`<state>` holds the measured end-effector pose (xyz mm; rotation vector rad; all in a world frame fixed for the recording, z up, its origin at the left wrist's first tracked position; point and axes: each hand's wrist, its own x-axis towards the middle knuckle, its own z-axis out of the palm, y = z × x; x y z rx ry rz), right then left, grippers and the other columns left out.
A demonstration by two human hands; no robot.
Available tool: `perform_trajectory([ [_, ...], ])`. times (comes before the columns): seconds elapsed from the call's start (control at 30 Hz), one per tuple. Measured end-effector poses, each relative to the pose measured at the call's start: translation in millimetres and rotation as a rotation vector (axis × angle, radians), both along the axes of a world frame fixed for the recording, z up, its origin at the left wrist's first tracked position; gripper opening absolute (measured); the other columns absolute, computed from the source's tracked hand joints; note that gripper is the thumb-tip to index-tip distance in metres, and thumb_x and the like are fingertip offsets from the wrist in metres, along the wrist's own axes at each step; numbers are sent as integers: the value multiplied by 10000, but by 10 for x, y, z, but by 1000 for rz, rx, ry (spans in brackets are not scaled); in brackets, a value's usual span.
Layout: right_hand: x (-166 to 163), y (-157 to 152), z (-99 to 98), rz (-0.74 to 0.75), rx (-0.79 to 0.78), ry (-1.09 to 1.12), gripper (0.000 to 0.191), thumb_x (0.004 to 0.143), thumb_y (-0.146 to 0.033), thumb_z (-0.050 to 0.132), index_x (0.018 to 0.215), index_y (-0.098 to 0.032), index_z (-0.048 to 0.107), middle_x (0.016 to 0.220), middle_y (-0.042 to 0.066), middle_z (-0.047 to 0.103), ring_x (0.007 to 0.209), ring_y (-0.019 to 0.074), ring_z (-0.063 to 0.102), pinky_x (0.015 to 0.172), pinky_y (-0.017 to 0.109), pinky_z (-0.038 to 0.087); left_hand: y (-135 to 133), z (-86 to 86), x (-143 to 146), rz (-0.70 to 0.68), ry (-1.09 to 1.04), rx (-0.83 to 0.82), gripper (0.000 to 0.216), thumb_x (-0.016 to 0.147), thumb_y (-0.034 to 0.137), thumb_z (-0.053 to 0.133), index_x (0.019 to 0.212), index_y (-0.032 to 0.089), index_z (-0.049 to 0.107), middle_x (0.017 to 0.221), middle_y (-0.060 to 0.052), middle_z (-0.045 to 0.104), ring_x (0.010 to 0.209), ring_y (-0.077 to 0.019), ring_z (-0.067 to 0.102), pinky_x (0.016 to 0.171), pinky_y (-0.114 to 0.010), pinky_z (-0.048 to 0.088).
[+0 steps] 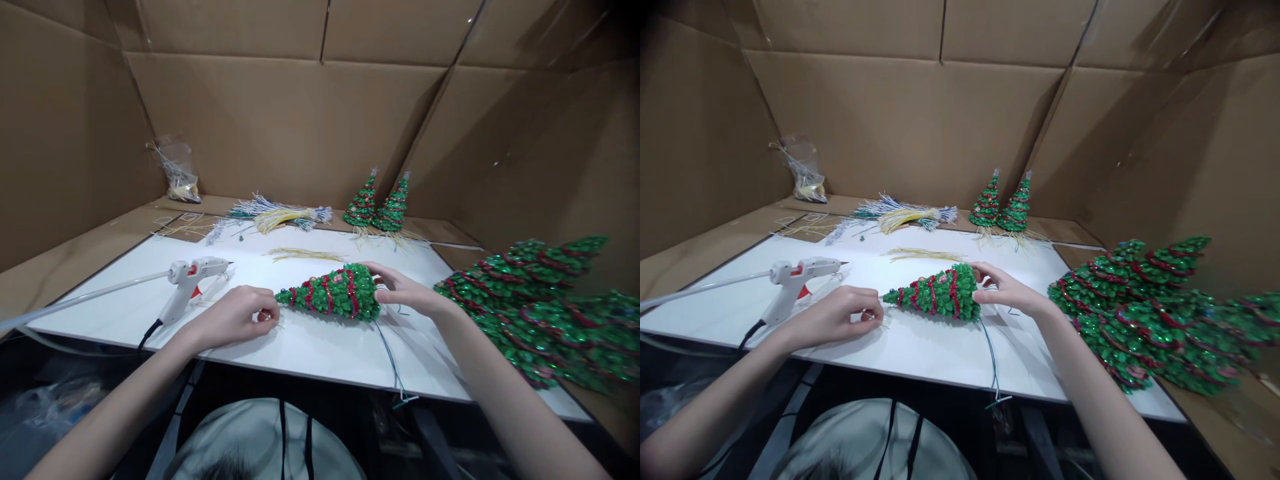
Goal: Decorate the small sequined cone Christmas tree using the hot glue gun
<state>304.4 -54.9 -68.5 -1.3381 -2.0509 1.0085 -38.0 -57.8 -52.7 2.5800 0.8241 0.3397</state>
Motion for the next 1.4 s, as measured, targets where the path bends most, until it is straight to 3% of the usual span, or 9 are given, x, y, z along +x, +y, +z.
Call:
perform_trajectory([
  [0.23, 1, -2, -2, -9, 2, 5, 723, 674, -618, 608, 1279, -232, 518, 1174, 89, 557, 1026, 290, 512, 894, 415, 421, 36, -8, 30, 116, -187, 142, 123, 845, 142, 501, 804, 166, 614, 779, -2, 594, 698, -106, 552, 657, -208, 385],
  [0.4, -1, -5, -2, -8, -1, 9, 717, 677, -621, 604, 1271, -227, 525, 1162, 88, 560, 1019, 286, 513, 891, 418, 420, 63, -33, 60, 145, -188, 221, 126, 847, 144, 487, 801, 167, 602, 768, -8, 590, 680, -112, 549, 643, -219, 383],
  [1.4, -4, -3, -6, 7, -6, 8, 674, 693, -618, 589, 1254, -251, 521, 1157, 83, 559, 1025, 290, 513, 865, 407, 449, 92, -51, 72, 128, -69, 231, 144, 837, 129, 486, 800, 163, 621, 779, -16, 601, 671, -120, 541, 632, -224, 374],
])
